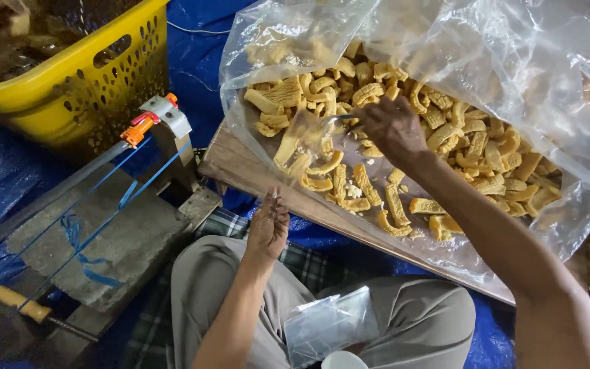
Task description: Manually filling small plastic bags with snacks using tongs and sealing them with a heat sealer.
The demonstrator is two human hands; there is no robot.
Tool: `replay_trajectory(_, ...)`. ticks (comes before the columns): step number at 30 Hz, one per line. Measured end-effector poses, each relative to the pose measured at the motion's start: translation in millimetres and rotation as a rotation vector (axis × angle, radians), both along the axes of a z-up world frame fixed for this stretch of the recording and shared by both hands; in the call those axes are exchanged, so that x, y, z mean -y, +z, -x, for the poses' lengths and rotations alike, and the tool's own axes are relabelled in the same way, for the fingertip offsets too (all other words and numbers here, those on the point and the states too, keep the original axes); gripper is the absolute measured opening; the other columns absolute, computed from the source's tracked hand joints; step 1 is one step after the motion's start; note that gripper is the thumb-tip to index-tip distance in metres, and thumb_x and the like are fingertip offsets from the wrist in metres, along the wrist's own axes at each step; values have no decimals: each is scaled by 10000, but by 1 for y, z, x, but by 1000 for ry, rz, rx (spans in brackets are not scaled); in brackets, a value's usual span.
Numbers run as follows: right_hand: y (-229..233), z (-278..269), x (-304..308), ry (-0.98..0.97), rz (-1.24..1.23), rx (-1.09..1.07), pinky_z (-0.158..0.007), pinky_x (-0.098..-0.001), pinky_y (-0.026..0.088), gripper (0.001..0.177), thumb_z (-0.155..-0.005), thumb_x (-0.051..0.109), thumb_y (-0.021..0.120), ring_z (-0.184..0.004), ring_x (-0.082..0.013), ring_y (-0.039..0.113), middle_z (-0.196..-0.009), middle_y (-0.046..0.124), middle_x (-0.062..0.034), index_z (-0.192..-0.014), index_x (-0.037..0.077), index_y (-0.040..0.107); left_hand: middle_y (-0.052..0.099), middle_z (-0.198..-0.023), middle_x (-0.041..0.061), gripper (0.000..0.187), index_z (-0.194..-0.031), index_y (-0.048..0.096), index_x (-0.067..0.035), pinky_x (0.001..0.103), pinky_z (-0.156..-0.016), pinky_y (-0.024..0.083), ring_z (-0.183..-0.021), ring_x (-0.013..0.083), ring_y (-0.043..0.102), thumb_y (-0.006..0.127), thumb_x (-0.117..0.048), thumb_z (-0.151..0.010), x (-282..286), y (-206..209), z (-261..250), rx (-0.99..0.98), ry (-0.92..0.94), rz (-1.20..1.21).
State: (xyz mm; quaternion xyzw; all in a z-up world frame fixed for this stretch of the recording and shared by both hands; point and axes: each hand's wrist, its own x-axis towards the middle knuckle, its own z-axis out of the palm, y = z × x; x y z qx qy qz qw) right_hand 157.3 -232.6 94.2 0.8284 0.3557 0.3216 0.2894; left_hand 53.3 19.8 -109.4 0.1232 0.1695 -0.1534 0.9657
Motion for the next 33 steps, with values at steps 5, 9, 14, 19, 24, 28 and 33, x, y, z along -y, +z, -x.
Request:
replay_trajectory(5, 14, 27, 47, -142, -590, -369, -857, -412, 482, 369, -863, 302, 843, -921, -275, 666, -986, 724, -29, -1221, 260, 767, 560, -817, -21, 242, -1139, 676, -64, 86, -526, 420, -654, 35, 506, 670, -276, -1022, 4, 7, 5, 66, -59, -69)
replay_trajectory(9, 42, 57, 89, -184, -963, -603, -848, -341, 524, 447, -807, 221, 913, -973, -263, 708, -1045, 742, -117, -1217, 120, 768, 591, -837, 2, 286, -1199, 679, -33, 100, -522, 474, -669, 56, 553, 673, -252, -1015, 15, 2, 3, 75, -138, -40)
replay_trajectory(14, 127, 93, 103, -617, -896, -699, -471, -290, 470, 474, -878, 268, 775, -592, -180, 620, -985, 758, -101, -1340, 193, 698, 617, -862, -1, 422, -1375, 585, -16, 118, -502, 462, -637, 33, 549, 660, -115, -972, 34, -24, -16, 90, -241, 199)
replay_trajectory(19, 206, 127, 102, -668, -962, -730, -595, -328, 395, 441, -875, 90, 756, -679, -200, 598, -988, 777, -111, -1314, 102, 714, 576, -1283, 30, 421, -1381, 587, -56, 129, -554, 494, -727, 59, 558, 635, -61, -963, 61, -26, -32, 208, -285, 276)
replay_trajectory(24, 259, 130, 120, -882, -645, -657, -558, -383, 368, 470, -801, 202, 829, -535, -253, 505, -1000, 824, -107, -1266, 167, 773, 651, -1022, 55, 561, -1461, 518, -18, 135, -588, 522, -724, 62, 589, 690, -22, -927, 88, -24, -40, 302, -335, 360)
replay_trajectory(28, 271, 116, 134, -924, -514, -774, -556, -364, 406, 485, -758, 305, 826, -499, -229, 516, -797, 806, -125, -1235, 219, 804, 656, -948, 64, 493, -1388, 576, -42, 147, -567, 506, -724, 88, 589, 688, 15, -912, 112, -15, -46, 269, -434, 386)
replay_trajectory(33, 262, 90, 124, -931, -405, -870, -624, -364, 431, 535, -795, 440, 723, -525, -217, 546, -718, 786, -93, -1304, 276, 749, 672, -933, 47, 246, -1193, 682, -56, 154, -527, 500, -680, 68, 591, 691, -141, -962, 126, 21, -39, 263, -479, 247)
